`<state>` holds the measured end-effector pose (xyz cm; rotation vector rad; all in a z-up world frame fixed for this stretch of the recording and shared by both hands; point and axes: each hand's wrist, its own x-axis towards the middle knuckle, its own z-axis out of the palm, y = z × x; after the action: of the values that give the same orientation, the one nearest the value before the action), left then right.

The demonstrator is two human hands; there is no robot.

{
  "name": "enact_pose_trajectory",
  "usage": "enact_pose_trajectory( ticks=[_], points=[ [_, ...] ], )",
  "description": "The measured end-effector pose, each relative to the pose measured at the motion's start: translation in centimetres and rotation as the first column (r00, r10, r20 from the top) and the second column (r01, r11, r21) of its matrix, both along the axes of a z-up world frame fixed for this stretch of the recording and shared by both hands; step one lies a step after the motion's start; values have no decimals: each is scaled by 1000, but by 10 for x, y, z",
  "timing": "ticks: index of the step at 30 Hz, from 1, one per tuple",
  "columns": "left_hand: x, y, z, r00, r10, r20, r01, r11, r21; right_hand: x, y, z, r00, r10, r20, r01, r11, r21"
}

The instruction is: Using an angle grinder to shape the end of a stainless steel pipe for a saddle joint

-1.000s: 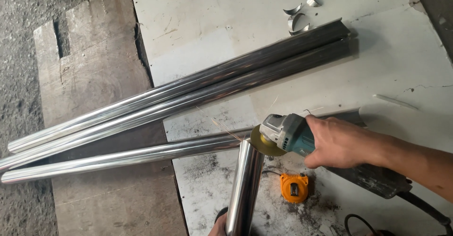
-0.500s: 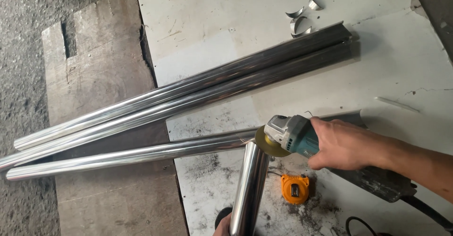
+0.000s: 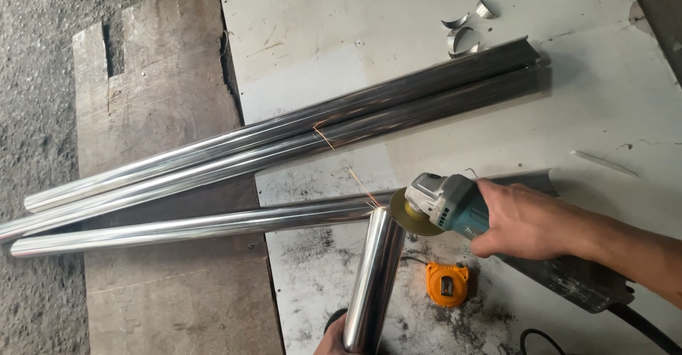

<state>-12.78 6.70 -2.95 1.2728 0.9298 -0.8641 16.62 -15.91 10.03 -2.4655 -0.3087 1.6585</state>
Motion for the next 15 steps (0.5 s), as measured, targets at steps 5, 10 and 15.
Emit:
enact_pose_trajectory(
  ticks=[5, 10, 15],
  points=[
    [-6, 0, -7, 999, -15, -51, 18, 998, 59, -1, 0, 0, 1000, 6, 3, -6, 1000, 1],
    [-8, 4, -10, 1000, 28, 13, -28, 1000, 3, -2, -1, -6, 1000, 18, 3, -18, 1000, -8],
    [-12, 6, -15, 999, 14, 35, -15, 999, 30, -2, 0, 0, 1000, 16, 12, -16, 1000, 10]
  ],
)
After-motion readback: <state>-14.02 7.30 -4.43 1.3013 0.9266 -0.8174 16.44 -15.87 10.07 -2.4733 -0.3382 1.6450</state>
